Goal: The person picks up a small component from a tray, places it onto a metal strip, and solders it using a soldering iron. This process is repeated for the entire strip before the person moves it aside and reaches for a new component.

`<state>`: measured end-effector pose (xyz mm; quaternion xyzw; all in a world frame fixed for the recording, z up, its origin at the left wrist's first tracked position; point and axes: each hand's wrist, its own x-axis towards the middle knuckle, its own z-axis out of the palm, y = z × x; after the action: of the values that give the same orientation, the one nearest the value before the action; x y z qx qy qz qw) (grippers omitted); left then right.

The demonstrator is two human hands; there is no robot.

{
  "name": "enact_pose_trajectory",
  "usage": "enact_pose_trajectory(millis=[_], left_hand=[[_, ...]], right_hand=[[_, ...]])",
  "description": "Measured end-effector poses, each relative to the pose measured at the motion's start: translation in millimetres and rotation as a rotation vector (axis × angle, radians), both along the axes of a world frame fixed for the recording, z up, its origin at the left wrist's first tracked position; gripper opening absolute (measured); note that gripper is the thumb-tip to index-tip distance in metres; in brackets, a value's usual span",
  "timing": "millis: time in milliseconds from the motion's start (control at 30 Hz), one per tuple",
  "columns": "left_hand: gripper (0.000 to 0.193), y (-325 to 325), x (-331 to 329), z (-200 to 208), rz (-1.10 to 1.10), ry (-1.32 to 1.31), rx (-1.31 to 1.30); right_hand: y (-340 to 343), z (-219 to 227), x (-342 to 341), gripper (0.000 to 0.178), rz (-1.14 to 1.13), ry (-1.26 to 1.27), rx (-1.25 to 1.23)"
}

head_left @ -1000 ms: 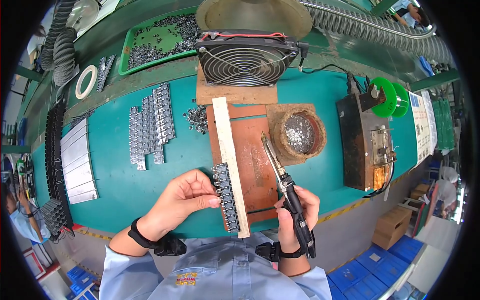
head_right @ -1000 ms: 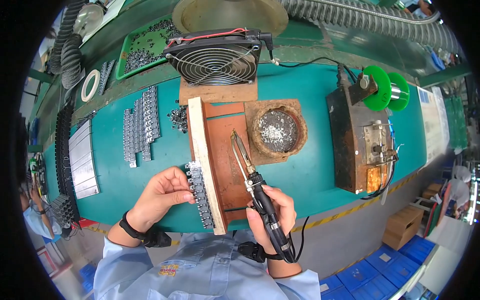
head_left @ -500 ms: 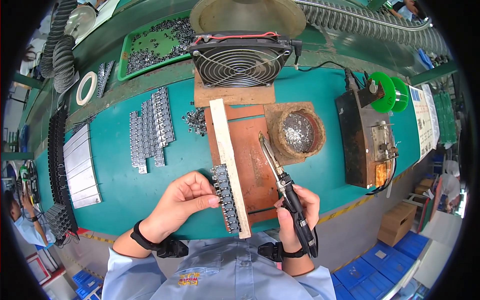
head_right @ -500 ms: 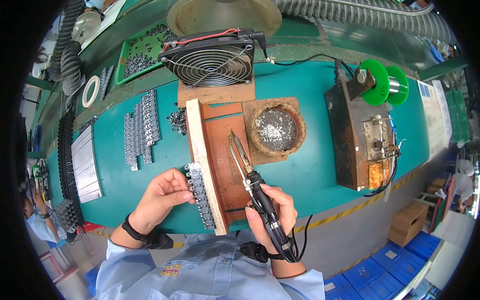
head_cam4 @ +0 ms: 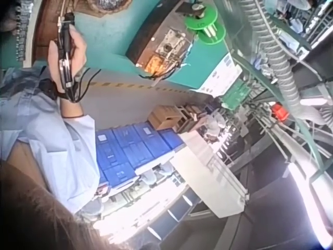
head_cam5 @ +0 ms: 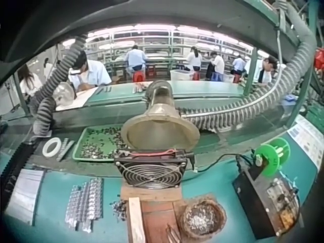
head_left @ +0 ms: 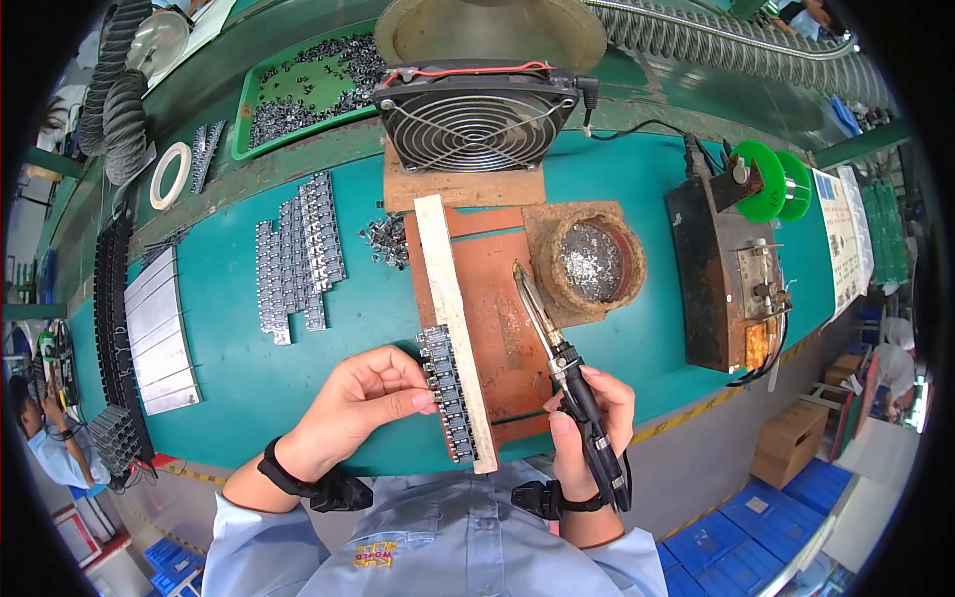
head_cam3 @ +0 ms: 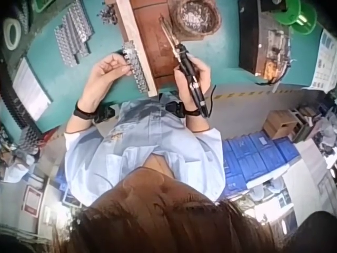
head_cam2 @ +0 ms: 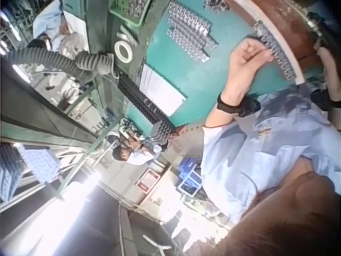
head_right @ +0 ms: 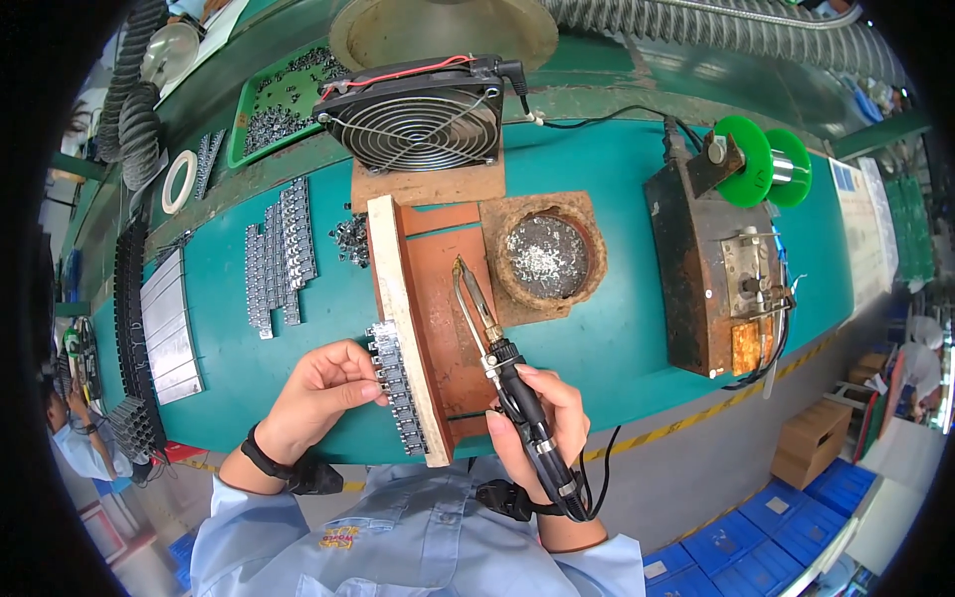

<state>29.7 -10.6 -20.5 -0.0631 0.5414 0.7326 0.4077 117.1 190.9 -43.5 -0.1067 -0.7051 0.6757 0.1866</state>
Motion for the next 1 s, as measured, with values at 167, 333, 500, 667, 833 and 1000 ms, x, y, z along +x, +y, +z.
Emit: enact_pose_trajectory(millis=[167, 333, 500, 667, 833, 1000], left_hand=[[0.014, 0.1, 0.2, -2.1, 0.018, -0.004, 0.034], [0.015, -2.5, -0.3, -4.0, 0.019, -0.006, 0.058], [0.012, -6.6, 0.0, -7.2, 0.004, 0.011, 0.112], [0.014, -7.0, -0.6, -8.6, -0.004, 0.013, 0.127], [0.014, -5.7, -1.4, -8.8, -0.007, 0.011, 0.132], [0.015, -6.1, -1.6, -9.3, -0.013, 0.019, 0.142]], right_hand=[[3.2, -3.3, 2.5, 0.041, 0.018, 0.05, -0.006], [0.5, 1.7, 11.5, 0.046, 0.002, -0.031, -0.024], [12.3, 5.0, 35.1, 0.047, 0.092, 0.099, 0.078], [20.0, 17.9, 37.5, 0.037, 0.284, 0.257, 0.158], [17.8, 24.1, 33.7, 0.037, 0.397, 0.224, 0.232], [16.5, 24.7, 29.9, 0.038, 0.429, 0.202, 0.256]])
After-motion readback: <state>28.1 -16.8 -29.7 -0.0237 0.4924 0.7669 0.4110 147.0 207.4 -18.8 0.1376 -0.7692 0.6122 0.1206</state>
